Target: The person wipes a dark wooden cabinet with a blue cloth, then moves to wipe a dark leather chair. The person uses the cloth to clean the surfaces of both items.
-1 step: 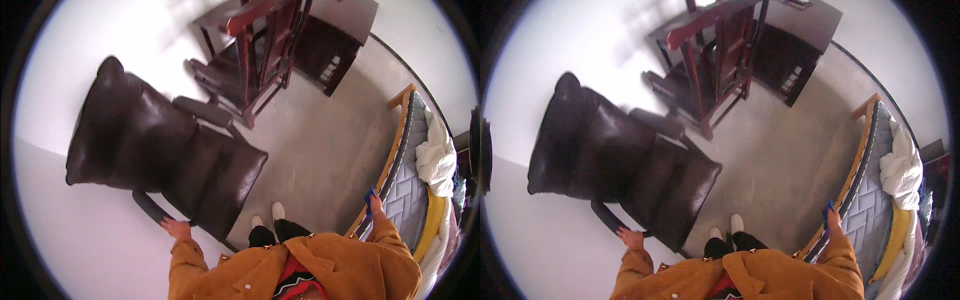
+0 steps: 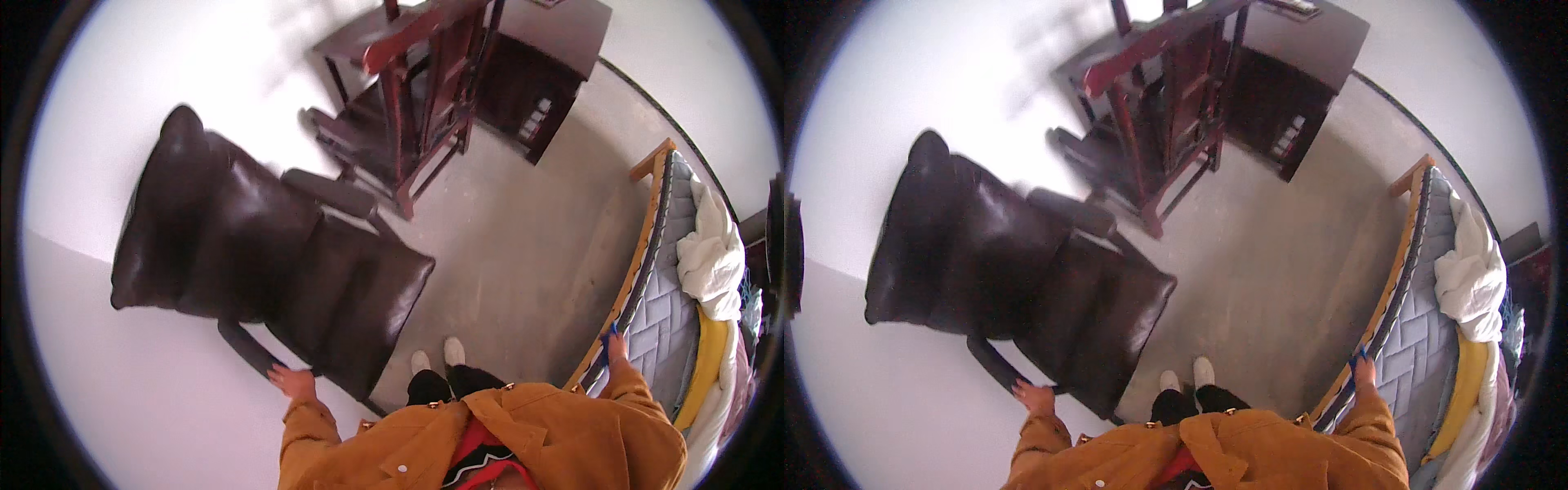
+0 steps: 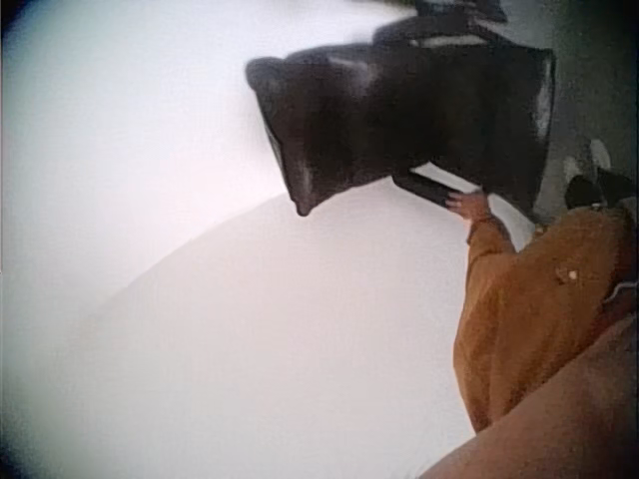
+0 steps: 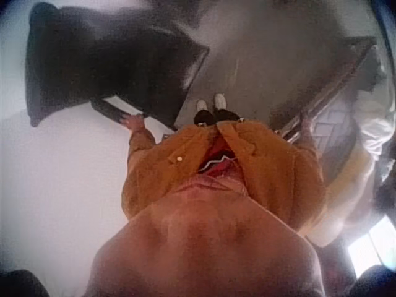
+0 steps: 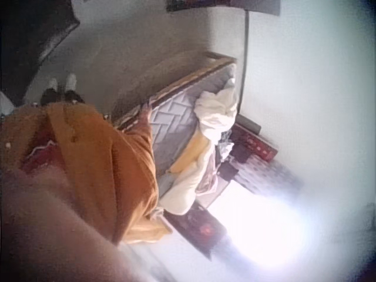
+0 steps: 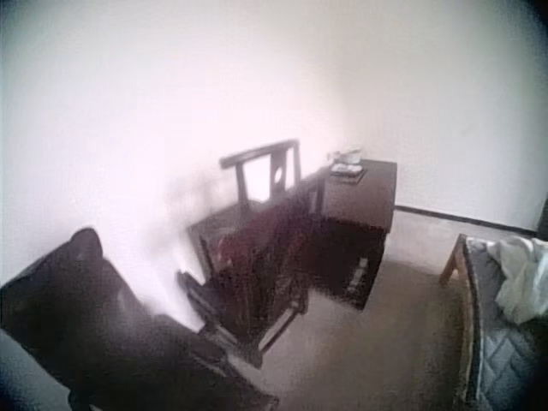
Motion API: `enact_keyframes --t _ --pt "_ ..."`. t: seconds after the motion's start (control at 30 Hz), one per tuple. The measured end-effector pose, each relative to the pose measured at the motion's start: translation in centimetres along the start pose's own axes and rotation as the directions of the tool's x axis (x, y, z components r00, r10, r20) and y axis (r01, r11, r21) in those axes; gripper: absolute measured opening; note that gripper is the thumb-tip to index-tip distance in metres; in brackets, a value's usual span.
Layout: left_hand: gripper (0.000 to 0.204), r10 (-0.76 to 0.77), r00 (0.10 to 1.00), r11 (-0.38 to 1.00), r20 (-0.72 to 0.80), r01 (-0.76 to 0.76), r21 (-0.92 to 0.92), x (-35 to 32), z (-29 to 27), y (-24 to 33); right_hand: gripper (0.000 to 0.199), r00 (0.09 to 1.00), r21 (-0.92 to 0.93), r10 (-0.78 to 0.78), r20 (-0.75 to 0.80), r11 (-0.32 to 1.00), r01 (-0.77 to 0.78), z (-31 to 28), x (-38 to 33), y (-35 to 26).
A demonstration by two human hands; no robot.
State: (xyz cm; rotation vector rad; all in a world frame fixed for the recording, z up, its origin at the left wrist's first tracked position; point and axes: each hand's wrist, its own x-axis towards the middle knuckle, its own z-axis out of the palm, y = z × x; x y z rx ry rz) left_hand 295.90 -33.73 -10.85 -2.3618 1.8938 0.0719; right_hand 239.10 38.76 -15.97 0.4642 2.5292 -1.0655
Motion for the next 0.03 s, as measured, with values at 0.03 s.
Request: enact_keyframes --t 0.03 --pt "0.087 0.003 1.0 1.0 -0.014 -0.003 0.001 0.31 1.44 -0.14 0.043 0.998 0.037 -0.06 0.036 0.998 0.059 -2.27 0.79 3.65"
